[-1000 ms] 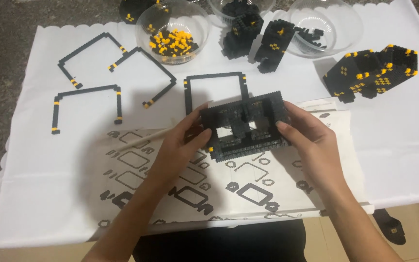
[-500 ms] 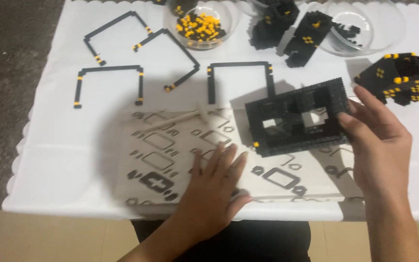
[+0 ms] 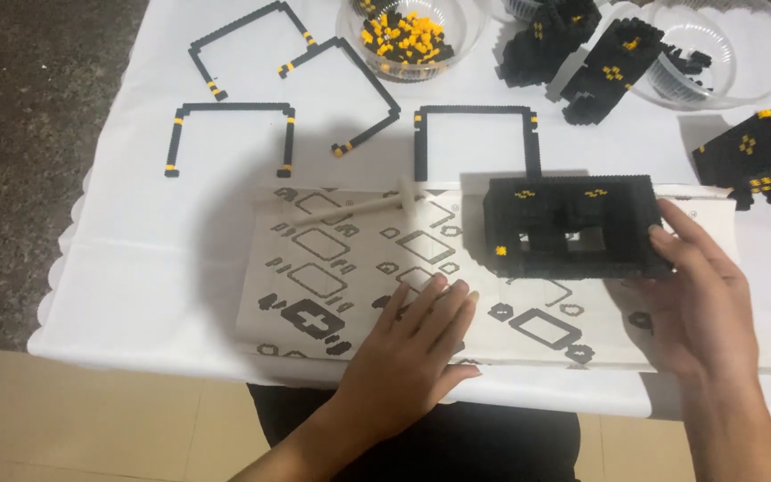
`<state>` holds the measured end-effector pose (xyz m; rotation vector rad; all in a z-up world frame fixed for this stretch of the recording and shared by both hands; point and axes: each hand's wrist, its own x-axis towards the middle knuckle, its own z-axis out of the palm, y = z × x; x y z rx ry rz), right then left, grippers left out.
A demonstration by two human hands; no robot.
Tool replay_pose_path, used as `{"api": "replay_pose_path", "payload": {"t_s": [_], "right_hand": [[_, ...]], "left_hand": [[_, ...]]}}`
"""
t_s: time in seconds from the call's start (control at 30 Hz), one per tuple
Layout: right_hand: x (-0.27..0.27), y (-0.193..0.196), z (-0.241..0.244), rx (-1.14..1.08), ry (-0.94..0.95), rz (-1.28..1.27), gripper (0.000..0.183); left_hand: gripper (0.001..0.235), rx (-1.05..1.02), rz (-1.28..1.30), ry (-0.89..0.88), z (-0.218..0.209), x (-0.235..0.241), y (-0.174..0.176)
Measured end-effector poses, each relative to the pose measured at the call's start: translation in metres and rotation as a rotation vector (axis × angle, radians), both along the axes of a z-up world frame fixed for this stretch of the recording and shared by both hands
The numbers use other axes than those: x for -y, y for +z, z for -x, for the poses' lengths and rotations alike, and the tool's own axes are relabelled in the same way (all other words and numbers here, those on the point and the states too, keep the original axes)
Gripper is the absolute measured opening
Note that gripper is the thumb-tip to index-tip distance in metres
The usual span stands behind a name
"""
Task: Assembling a building block structure using a small plastic hammer to secure the pieces.
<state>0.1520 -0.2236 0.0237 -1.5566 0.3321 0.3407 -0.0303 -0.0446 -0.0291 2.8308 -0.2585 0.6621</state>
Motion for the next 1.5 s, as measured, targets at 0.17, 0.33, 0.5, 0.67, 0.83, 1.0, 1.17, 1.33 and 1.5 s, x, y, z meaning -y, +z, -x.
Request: {"api": "replay_pose_path", "payload": {"t_s": [0.17, 0.33, 0.5, 0.67, 0.83, 1.0, 1.17, 1.33, 1.5], "right_hand": [[-0.006, 0.009, 0.007, 0.003, 0.041, 0.011, 0.042], [-0.006, 0.021, 0.012, 0.075, 0.152, 0.127, 0.041], [0.010, 0.000, -0.003, 0.285, 0.311, 0.356, 0.045], [0.000, 0.023, 0.005, 0.211, 0.325, 0.433, 0.047], [-0.003, 0.032, 0.010, 0.217, 0.452, 0.334, 0.056], [0.002, 0.023, 0.005, 0.316, 0.407, 0.203, 0.055], [0.008, 0.012, -0.026, 0.507, 0.543, 0.136, 0.052], [-0.016, 0.018, -0.053, 0.548, 0.747, 0.176, 0.039], [-0.047, 0.017, -0.074, 0.580, 1.212, 0.068, 0.031]], "left_hand": [[0.044, 0.003, 0.174, -0.088, -0.007, -0.015, 0.015], [0.036, 0.172, 0.157, 0.086, -0.021, -0.074, 0.005], [0.033, -0.011, 0.073, 0.378, -0.027, -0.110, -0.008], [0.023, 0.058, 0.025, 0.381, -0.023, -0.109, 0.000], [0.027, 0.026, 0.133, 0.456, -0.012, -0.108, 0.009], [0.025, -0.019, 0.119, 0.509, -0.004, -0.116, 0.007], [0.027, 0.028, 0.144, 0.480, -0.006, -0.113, 0.007], [0.020, 0.027, 0.792, 0.317, -0.032, -0.069, 0.036], [0.046, -0.353, 1.176, 0.050, -0.061, -0.053, 0.042]]}}
